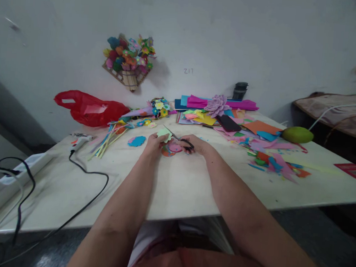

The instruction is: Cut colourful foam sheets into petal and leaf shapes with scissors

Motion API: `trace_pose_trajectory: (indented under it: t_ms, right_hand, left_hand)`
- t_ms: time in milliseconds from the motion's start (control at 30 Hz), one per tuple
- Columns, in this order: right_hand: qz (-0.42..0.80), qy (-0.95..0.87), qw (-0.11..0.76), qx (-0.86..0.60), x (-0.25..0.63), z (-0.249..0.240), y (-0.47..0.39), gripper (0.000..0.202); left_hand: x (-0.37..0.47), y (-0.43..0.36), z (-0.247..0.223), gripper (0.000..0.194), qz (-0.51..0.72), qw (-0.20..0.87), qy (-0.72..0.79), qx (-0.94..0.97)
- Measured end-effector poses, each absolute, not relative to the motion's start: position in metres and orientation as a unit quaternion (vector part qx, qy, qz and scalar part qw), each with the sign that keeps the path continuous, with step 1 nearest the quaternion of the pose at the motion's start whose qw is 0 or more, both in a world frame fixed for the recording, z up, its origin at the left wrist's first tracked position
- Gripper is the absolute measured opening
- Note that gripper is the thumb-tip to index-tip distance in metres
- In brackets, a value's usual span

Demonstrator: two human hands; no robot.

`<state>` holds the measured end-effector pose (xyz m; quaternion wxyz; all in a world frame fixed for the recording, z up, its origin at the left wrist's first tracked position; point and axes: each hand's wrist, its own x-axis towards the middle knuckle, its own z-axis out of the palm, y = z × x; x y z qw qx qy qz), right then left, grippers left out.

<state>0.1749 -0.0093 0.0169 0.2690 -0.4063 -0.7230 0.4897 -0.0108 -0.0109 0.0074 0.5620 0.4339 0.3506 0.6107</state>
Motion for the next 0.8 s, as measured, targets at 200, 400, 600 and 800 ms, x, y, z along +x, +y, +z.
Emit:
trace_pose_trajectory:
  t_ms: [200,400,600,800]
  right_hand:
    - [0.483,-0.723,0.272,-0.411,0.1733,0.0157,-0.0088,0.031]
    - [0.468,-0.725,0.279,-0.422,0.1707,0.0172,-0.0104,0.031]
    - [0.492,-0.71,0.293,-0.41,0.17,0.0176,-0.0115,0.031]
    - [0.49,-0.712,0.295,-0.408,0.17,0.019,-0.0118,0.03]
  left_hand:
    - [-0.0097,-0.0129,0.0096,0.03,0.616,0.567,0.353,0.418]
    - [-0.0098,-0.0124,0.0101,0.028,0.618,0.568,0.358,0.41]
    - [-0.0104,-0.0108,0.0091,0.027,0.617,0.566,0.361,0.411]
    - [-0.009,-0.0131,0.0107,0.028,0.621,0.565,0.357,0.41]
